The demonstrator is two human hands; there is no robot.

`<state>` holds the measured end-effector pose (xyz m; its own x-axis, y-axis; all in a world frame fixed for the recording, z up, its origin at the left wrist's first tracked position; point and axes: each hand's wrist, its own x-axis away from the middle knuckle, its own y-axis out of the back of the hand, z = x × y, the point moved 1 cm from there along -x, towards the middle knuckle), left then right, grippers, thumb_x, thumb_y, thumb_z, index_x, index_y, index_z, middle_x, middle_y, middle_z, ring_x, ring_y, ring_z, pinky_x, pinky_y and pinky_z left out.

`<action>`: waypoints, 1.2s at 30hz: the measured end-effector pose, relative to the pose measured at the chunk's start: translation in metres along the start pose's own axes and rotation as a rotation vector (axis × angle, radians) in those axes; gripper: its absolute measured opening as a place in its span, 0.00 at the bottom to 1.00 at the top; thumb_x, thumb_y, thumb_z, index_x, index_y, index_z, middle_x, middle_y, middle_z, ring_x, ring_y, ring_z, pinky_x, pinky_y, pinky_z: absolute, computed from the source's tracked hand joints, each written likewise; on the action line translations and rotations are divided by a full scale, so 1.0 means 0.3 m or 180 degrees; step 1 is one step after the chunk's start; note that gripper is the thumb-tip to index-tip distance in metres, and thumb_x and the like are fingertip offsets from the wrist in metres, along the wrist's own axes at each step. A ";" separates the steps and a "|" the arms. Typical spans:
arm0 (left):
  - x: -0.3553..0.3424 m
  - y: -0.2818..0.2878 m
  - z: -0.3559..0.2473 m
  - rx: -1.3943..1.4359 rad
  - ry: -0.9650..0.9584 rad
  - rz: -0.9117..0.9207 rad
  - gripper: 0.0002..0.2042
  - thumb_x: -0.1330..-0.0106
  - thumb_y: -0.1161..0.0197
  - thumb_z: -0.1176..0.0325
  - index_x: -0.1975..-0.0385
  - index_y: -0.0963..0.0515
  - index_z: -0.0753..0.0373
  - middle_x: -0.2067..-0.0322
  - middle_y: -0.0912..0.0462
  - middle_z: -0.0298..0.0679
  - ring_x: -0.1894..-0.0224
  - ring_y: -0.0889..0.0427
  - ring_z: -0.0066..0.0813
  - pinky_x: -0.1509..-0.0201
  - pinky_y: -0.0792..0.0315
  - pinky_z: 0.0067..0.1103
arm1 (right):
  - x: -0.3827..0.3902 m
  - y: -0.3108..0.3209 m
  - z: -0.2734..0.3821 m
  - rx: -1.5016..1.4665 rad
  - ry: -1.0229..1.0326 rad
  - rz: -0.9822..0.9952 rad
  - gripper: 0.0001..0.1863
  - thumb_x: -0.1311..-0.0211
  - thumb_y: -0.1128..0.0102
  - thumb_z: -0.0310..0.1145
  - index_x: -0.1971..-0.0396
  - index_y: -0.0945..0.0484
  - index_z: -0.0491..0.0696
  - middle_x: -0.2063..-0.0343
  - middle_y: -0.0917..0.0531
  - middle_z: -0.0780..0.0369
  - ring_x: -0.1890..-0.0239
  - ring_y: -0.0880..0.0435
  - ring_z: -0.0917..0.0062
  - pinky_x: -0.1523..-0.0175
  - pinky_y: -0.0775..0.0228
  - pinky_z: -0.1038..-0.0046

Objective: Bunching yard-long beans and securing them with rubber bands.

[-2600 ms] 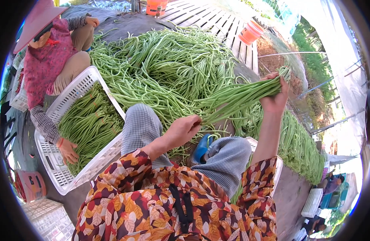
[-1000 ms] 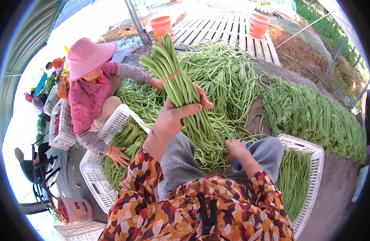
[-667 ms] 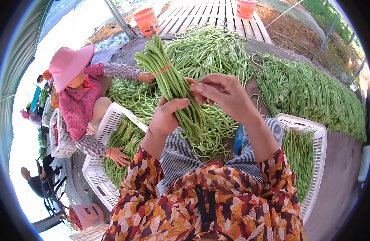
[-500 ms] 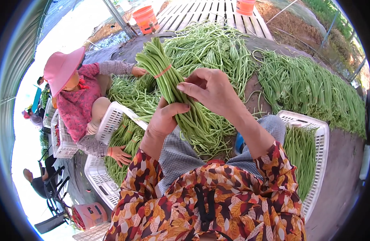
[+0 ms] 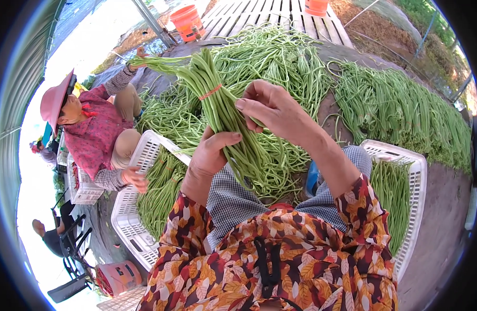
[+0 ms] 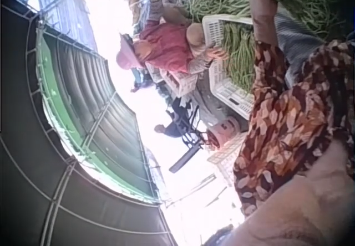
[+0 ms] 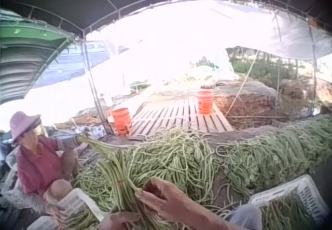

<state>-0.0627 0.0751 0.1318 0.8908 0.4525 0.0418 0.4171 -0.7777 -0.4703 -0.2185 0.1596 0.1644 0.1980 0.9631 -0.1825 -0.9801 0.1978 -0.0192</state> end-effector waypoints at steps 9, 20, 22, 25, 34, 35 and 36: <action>0.019 -0.039 0.032 0.0176 -0.0263 -0.0467 0.12 0.44 0.41 0.78 0.59 0.26 0.67 0.64 0.20 0.39 0.59 0.18 0.33 0.55 0.22 0.25 | -0.010 -0.031 0.017 0.0853 0.0228 -0.0169 0.10 0.38 0.41 0.32 0.69 0.26 0.39 0.82 0.22 0.65 0.79 0.25 0.90 0.77 0.35 0.84; 0.078 -0.027 0.025 0.0262 -0.0502 -0.0963 0.13 0.46 0.45 0.79 0.59 0.26 0.68 0.65 0.21 0.39 0.61 0.20 0.29 0.57 0.25 0.23 | 0.100 -0.147 0.006 0.3006 0.1402 -0.0730 0.08 0.41 0.42 0.31 0.73 0.31 0.46 0.81 0.23 0.61 0.78 0.21 0.66 0.76 0.32 0.69; 0.079 -0.027 0.014 0.0347 -0.0639 -0.0962 0.13 0.46 0.45 0.79 0.59 0.26 0.68 0.66 0.21 0.39 0.61 0.21 0.30 0.56 0.25 0.24 | 0.126 -0.161 -0.016 0.3118 0.1425 -0.0715 0.08 0.41 0.42 0.32 0.73 0.31 0.47 0.82 0.23 0.62 0.79 0.21 0.68 0.77 0.32 0.70; 0.050 0.038 0.009 0.0531 -0.0789 -0.0767 0.13 0.46 0.48 0.79 0.59 0.29 0.67 0.67 0.22 0.39 0.62 0.22 0.32 0.52 0.26 0.29 | 0.203 -0.136 -0.057 0.3270 0.0884 -0.0056 0.07 0.42 0.41 0.32 0.71 0.29 0.47 0.81 0.22 0.61 0.80 0.21 0.68 0.77 0.32 0.71; 0.118 0.218 -0.135 0.1267 -0.1288 -0.0049 0.15 0.47 0.43 0.74 0.57 0.31 0.61 0.69 0.27 0.35 0.62 0.27 0.30 0.45 0.33 0.37 | 0.214 0.173 -0.154 0.2143 -0.0721 -0.0765 0.12 0.40 0.41 0.36 0.73 0.25 0.42 0.85 0.24 0.60 0.83 0.25 0.74 0.74 0.35 0.72; 0.135 0.207 -0.147 0.1202 -0.1325 -0.0029 0.16 0.47 0.42 0.73 0.57 0.32 0.60 0.69 0.28 0.35 0.63 0.27 0.30 0.47 0.32 0.37 | 0.189 0.184 -0.156 0.2262 -0.0686 -0.0839 0.12 0.41 0.41 0.36 0.73 0.24 0.41 0.85 0.23 0.59 0.82 0.24 0.73 0.73 0.35 0.71; 0.159 0.205 -0.162 0.1073 -0.1351 0.0108 0.15 0.46 0.41 0.72 0.58 0.32 0.60 0.69 0.28 0.35 0.63 0.27 0.30 0.47 0.32 0.37 | 0.162 0.187 -0.173 0.2244 -0.0705 -0.0850 0.12 0.41 0.41 0.36 0.73 0.24 0.41 0.85 0.23 0.59 0.82 0.24 0.73 0.73 0.35 0.71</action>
<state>0.0142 0.0275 0.1478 0.7227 0.6202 -0.3051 0.2463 -0.6434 -0.7248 -0.2648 0.2080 0.1035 0.4968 0.8659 -0.0579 -0.6710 0.4256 0.6072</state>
